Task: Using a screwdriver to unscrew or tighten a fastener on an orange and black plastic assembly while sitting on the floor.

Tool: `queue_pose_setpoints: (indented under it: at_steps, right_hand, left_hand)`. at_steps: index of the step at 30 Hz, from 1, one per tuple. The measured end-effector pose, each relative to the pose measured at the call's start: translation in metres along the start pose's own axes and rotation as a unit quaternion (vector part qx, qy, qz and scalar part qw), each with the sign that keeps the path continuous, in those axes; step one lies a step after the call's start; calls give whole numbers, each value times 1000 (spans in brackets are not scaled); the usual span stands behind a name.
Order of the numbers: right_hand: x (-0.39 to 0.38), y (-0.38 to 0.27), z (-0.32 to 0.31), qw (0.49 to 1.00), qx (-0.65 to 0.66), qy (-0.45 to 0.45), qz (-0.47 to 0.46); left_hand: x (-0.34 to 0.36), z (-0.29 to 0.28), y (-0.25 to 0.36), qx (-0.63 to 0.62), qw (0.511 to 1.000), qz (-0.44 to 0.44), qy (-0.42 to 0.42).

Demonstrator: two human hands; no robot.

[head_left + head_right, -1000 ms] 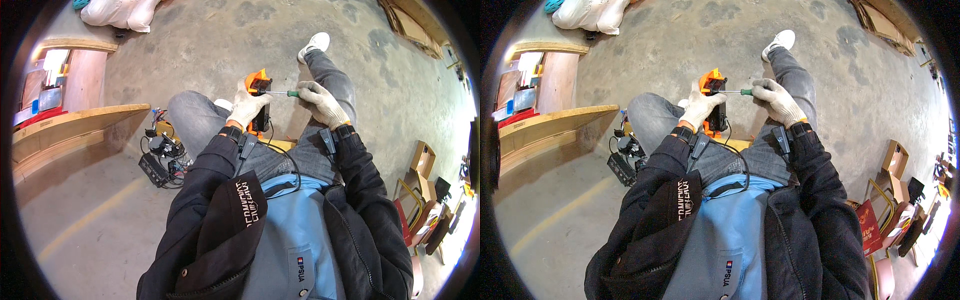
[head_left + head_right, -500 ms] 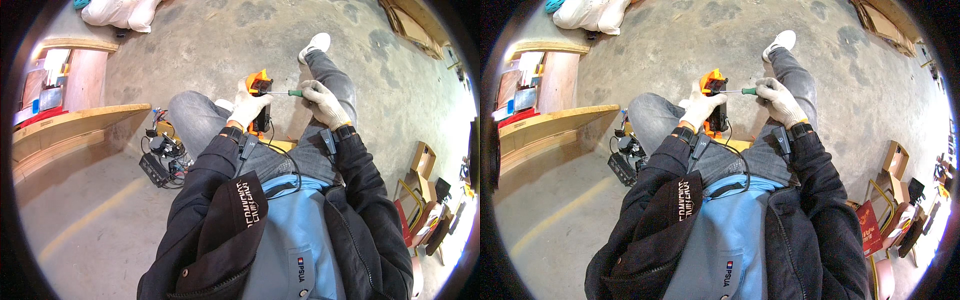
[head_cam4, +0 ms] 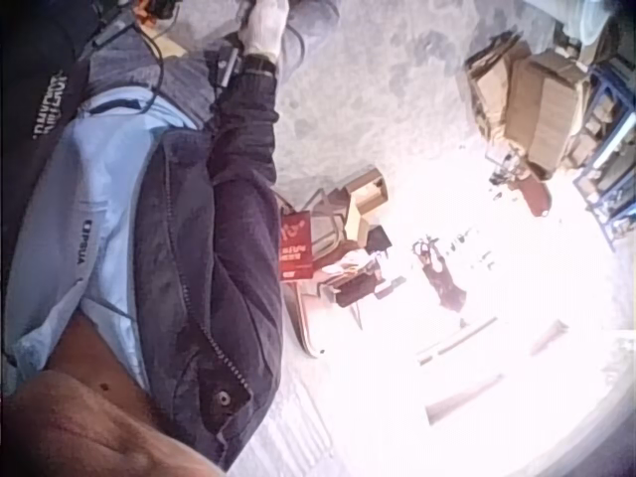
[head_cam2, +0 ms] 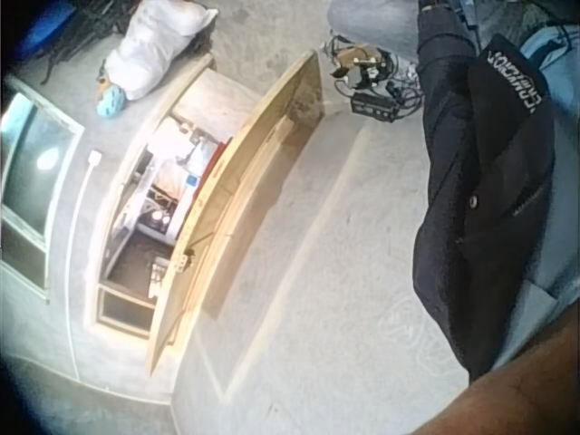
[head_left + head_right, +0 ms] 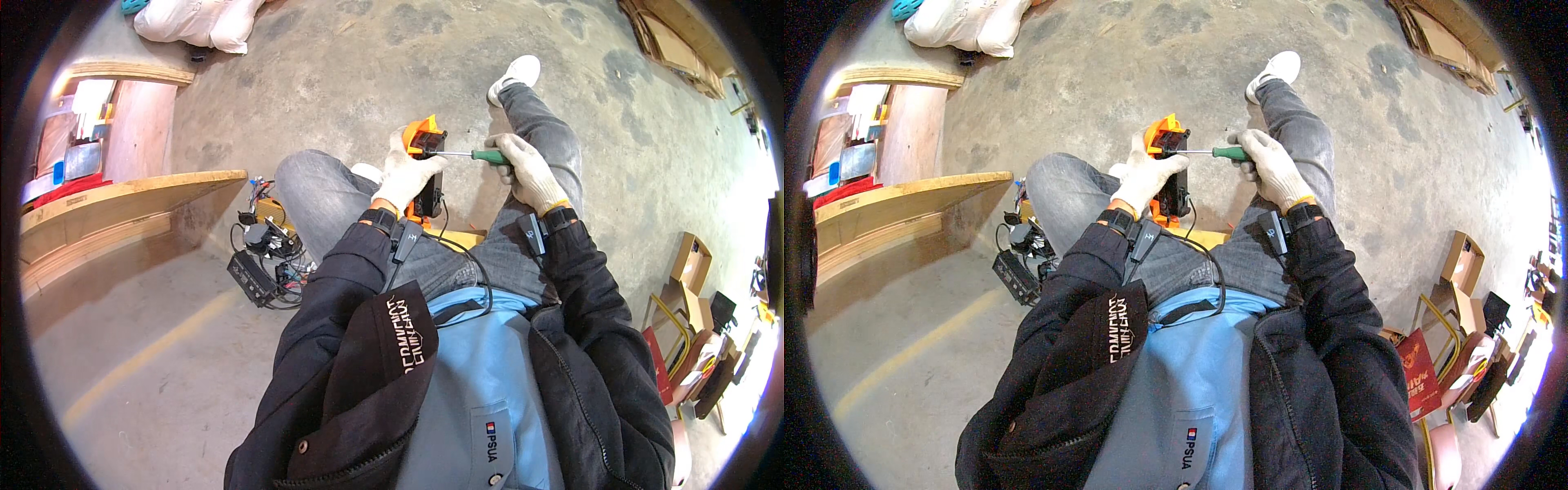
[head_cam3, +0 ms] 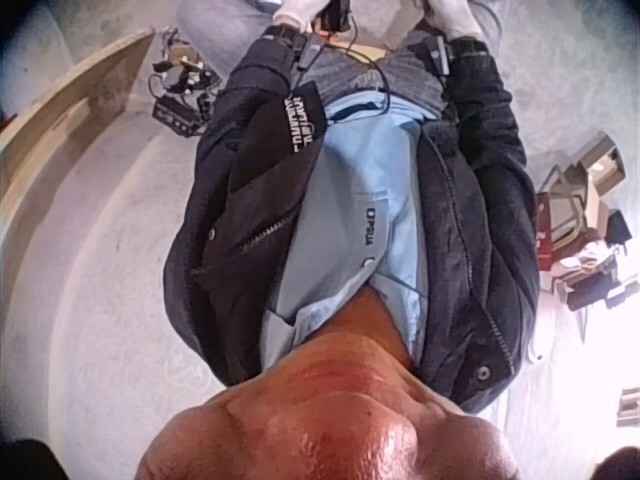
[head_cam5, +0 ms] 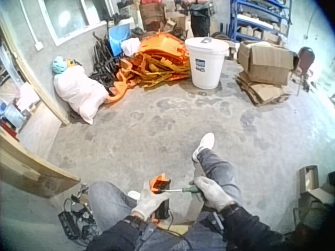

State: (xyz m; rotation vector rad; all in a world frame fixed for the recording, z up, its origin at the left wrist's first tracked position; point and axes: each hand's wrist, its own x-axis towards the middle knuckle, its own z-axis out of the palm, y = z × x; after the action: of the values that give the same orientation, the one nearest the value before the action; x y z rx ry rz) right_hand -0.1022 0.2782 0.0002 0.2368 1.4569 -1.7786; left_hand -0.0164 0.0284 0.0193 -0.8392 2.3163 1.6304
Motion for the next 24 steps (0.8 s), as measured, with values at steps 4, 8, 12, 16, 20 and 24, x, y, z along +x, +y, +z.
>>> queue_pose_setpoints:
  at_steps: [4, 8, 12, 16, 20, 24]
  right_hand:
    - [2, 7, 0, 997, 44, 4, -62]
    - [1, 7, 2, 994, 87, 8, -72]
    - [0, 3, 4, 993, 83, 17, -76]
    - [2, -2, -3, 1000, 24, -8, 14]
    - [2, 4, -3, 1000, 2, 4, -13]
    - [4, 10, -1, 995, 71, 16, -65]
  left_hand:
    - [1, -1, 3, -42, 998, -18, -32]
    - [-4, -3, 9, 5, 999, -21, -35]
    - [-7, -4, 16, 11, 999, -29, -31]
    - [-11, -6, 22, 2, 999, -27, -25]
    - [-9, -5, 17, 7, 999, -42, -22]
    - [2, -1, 4, 5, 1000, -11, -20]
